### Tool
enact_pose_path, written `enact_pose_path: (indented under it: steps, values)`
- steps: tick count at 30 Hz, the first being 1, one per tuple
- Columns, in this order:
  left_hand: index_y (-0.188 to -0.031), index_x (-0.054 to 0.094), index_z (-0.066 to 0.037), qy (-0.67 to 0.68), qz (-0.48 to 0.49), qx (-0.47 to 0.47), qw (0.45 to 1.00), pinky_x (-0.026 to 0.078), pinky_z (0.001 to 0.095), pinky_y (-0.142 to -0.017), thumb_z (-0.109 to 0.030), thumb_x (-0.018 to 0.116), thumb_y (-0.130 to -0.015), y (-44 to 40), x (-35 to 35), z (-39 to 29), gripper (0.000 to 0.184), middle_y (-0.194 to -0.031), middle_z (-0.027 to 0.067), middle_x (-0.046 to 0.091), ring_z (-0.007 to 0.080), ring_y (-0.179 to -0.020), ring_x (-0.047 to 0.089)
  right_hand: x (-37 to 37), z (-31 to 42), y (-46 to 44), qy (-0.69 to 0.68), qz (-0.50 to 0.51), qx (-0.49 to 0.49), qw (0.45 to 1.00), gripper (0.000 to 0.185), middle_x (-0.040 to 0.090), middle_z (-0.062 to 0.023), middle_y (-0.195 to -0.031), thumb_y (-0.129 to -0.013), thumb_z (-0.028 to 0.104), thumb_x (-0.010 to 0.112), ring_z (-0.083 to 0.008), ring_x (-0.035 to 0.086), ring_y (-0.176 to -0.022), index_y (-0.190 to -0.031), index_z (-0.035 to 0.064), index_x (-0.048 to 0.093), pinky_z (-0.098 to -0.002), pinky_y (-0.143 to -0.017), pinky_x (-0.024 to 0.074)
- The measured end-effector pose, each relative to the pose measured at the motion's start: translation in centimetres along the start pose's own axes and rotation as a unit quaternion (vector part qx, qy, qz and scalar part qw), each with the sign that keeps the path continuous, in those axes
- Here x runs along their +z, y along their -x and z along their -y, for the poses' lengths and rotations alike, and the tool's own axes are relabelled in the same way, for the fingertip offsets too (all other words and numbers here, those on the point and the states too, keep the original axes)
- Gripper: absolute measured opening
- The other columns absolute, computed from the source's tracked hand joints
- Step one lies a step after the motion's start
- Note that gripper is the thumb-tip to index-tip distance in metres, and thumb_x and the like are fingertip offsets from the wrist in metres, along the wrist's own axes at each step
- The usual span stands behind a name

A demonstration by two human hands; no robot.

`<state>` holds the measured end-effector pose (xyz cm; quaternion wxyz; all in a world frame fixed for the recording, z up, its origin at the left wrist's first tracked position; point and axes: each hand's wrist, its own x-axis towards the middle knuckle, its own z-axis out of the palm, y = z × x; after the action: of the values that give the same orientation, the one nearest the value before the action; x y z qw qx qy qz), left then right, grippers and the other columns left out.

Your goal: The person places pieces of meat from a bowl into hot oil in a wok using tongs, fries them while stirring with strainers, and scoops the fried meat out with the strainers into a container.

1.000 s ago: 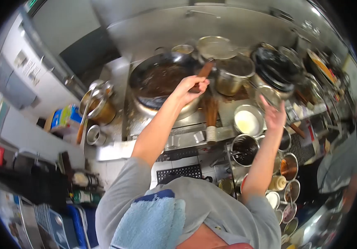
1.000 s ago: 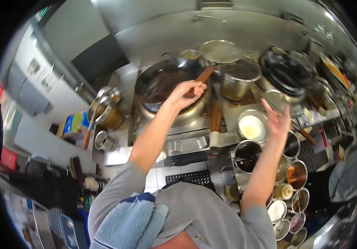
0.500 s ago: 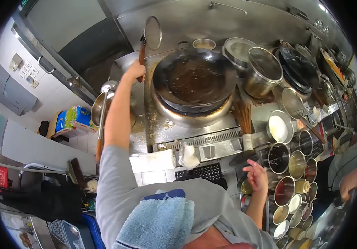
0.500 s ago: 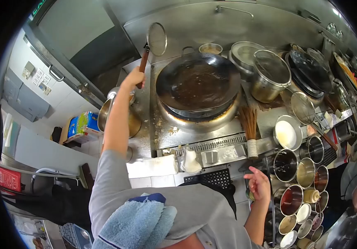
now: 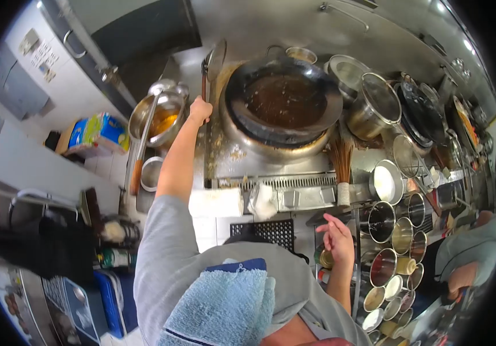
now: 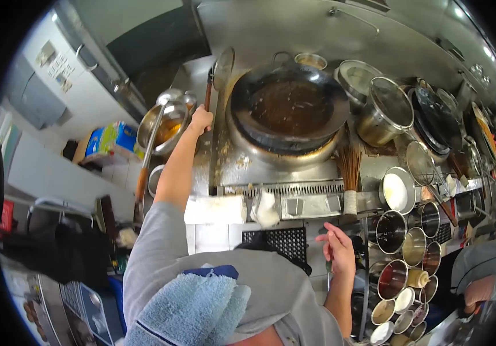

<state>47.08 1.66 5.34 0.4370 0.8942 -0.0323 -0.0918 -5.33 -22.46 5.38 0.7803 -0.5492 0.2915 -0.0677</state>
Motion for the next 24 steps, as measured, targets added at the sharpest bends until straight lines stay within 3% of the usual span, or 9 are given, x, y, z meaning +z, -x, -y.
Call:
enact_pose_path:
  steps: [4,5,6,7,9,12,19,21,24]
  values:
    - [-0.118,0.041,-0.003,0.013,-0.129,0.101,0.986,0.051,0.0438,-0.059,-0.016,0.051,-0.085,16.5,0.7,6.4,0.037,-0.080,0.0277,0.063,0.0379,-0.058,0.063,-2.9,-0.6,1.0,-0.005,0.033,0.015,0.999,0.034,0.064,-0.0114,-0.083,-0.095,0.017,0.049,-0.0041,0.042,-0.045,-0.124,-0.0020,0.051,-0.0175,-0.037,0.0306]
    - [-0.119,0.039,-0.004,0.009,-0.134,0.113,0.985,0.050,0.0421,-0.052,-0.014,0.052,-0.085,19.9,1.6,9.5,0.038,-0.076,0.0238,0.062,0.0339,-0.053,0.062,-3.7,-1.1,1.3,-0.001,0.045,0.023,0.999,0.034,0.064,-0.0111,-0.083,-0.095,0.017,0.049,-0.0041,0.042,-0.045,-0.123,-0.0019,0.052,-0.0175,-0.036,0.0305]
    - [-0.118,0.039,-0.005,0.099,-0.079,0.032,0.991,0.047,0.0382,-0.042,-0.013,0.052,-0.086,26.4,1.2,7.0,0.036,-0.069,0.0173,0.060,0.0256,-0.045,0.058,-4.3,-1.5,1.3,0.003,0.057,0.028,0.998,0.034,0.064,-0.0108,-0.083,-0.095,0.017,0.049,-0.0040,0.041,-0.045,-0.123,-0.0018,0.052,-0.0175,-0.036,0.0305]
    - [-0.118,0.037,-0.005,0.147,-0.064,0.013,0.987,0.042,0.0335,-0.035,-0.011,0.050,-0.087,29.3,2.8,9.2,0.034,-0.064,0.0112,0.056,0.0182,-0.042,0.054,-4.8,-2.0,1.1,0.005,0.079,0.036,0.996,0.034,0.064,-0.0094,-0.082,-0.095,0.018,0.050,-0.0039,0.041,-0.045,-0.123,-0.0015,0.053,-0.0176,-0.036,0.0298]
    - [-0.117,0.038,-0.004,0.164,-0.062,-0.013,0.984,0.040,0.0314,-0.035,-0.010,0.050,-0.088,36.5,4.3,8.8,0.032,-0.061,0.0075,0.053,0.0165,-0.041,0.051,-3.7,-1.8,0.5,0.055,0.127,0.045,0.989,0.035,0.064,-0.0081,-0.081,-0.095,0.020,0.051,-0.0036,0.041,-0.045,-0.123,-0.0014,0.053,-0.0178,-0.036,0.0286]
    - [-0.115,0.038,-0.006,0.252,-0.001,-0.028,0.967,0.041,0.0256,-0.039,-0.006,0.049,-0.090,40.5,6.0,11.6,0.027,-0.071,0.0022,0.046,0.0098,-0.045,0.045,0.6,-0.7,-1.9,0.094,0.248,0.024,0.964,0.037,0.063,-0.0075,-0.081,-0.095,0.022,0.052,-0.0034,0.040,-0.046,-0.123,-0.0018,0.052,-0.0178,-0.037,0.0287]
    - [-0.102,0.039,-0.007,0.365,0.139,-0.092,0.916,0.043,0.0268,-0.046,-0.014,0.056,-0.089,43.4,4.1,14.7,0.022,-0.063,0.0030,0.049,0.0130,-0.048,0.050,16.8,0.6,-5.9,0.087,0.441,0.011,0.893,0.040,0.062,-0.0085,-0.087,-0.094,0.024,0.053,-0.0054,0.047,-0.053,-0.124,-0.0022,0.050,-0.0186,-0.042,0.0380]
    - [-0.098,0.041,-0.006,0.399,0.167,-0.116,0.894,0.043,0.0258,-0.046,-0.015,0.057,-0.088,42.9,3.2,15.8,0.021,-0.063,0.0026,0.049,0.0121,-0.048,0.050,23.5,0.8,-6.0,0.058,0.429,0.043,0.900,0.041,0.063,-0.0112,-0.094,-0.092,0.024,0.057,-0.0151,0.061,-0.078,-0.123,-0.0020,0.049,-0.0256,-0.061,0.0512]
    - [-0.099,0.043,-0.004,0.372,0.212,-0.131,0.894,0.045,0.0239,-0.047,-0.014,0.058,-0.086,41.3,2.0,18.4,0.022,-0.071,0.0029,0.052,0.0111,-0.050,0.052,34.6,-1.8,-8.7,-0.062,0.453,0.101,0.883,0.051,0.059,-0.0191,-0.105,-0.086,0.030,0.066,-0.0257,0.062,-0.092,-0.122,-0.0016,0.047,-0.0357,-0.080,0.0538]
